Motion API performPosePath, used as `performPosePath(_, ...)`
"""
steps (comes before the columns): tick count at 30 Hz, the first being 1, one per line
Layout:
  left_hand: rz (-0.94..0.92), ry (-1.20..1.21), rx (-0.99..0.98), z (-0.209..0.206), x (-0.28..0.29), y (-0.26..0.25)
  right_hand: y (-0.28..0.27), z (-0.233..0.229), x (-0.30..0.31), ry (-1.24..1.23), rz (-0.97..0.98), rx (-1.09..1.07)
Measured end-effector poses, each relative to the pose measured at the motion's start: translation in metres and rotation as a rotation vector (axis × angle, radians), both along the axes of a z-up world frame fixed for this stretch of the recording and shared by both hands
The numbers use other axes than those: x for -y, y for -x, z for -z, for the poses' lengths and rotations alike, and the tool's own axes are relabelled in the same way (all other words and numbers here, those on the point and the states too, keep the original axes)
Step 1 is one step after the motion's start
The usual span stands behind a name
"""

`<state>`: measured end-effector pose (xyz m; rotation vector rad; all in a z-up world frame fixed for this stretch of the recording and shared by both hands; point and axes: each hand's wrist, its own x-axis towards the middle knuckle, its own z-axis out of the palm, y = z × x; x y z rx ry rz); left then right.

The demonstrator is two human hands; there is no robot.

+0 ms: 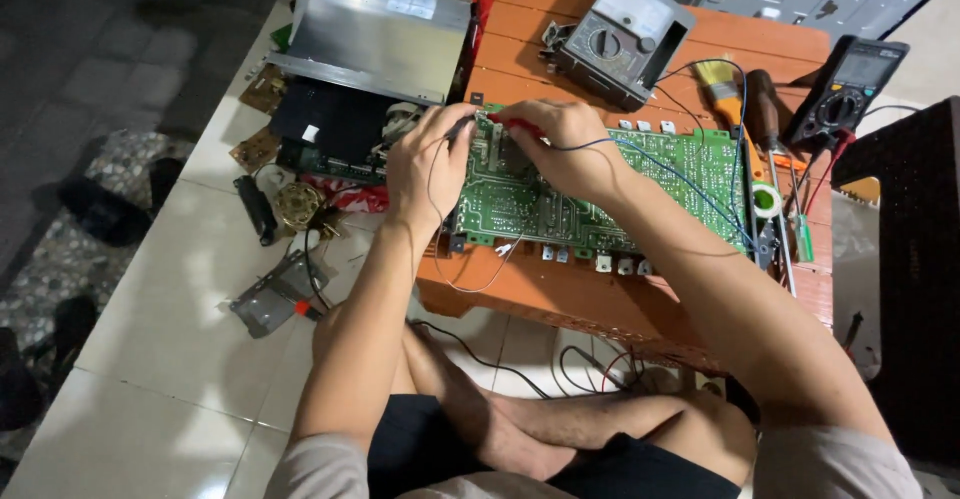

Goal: The person sits on the floor and uses a multimeter to test various points on a green circuit board. They move the probes across different components and connectors, occasionally adjusting the wires and the board's position on the table.

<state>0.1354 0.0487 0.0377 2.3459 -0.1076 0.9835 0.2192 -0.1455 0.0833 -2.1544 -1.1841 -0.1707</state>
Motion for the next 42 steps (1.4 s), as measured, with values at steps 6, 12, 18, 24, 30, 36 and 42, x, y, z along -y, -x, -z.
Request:
performPosePath(6, 0.0, -0.006, -0.01, 0.011, -0.001, -0.007, 0.007, -0.001, 0.001, 0.032, -0.002, -0.041)
performPosePath(12, 0.028, 0.044, 0.014, 0.007, -0.001, -0.006, 0.002, 0.006, 0.002, 0.017, -0.007, 0.008)
performPosePath(18, 0.034, 0.037, 0.01, 0.0, 0.002, -0.003, -0.001, 0.012, -0.001, 0.009, 0.022, 0.059)
performPosePath(24, 0.04, 0.073, -0.051, 0.002, 0.002, -0.006, -0.003, 0.014, -0.001, 0.052, 0.018, 0.108)
performPosePath(30, 0.029, 0.056, -0.047, -0.001, 0.0, -0.005, -0.007, 0.018, -0.002, 0.076, 0.0, 0.116)
performPosePath(36, 0.061, 0.088, -0.052, 0.005, -0.005, -0.008, -0.002, 0.016, -0.001, 0.045, -0.014, 0.12)
performPosePath(42, 0.046, 0.07, -0.022, 0.011, -0.005, -0.01, -0.001, 0.017, -0.002, 0.047, 0.017, 0.149)
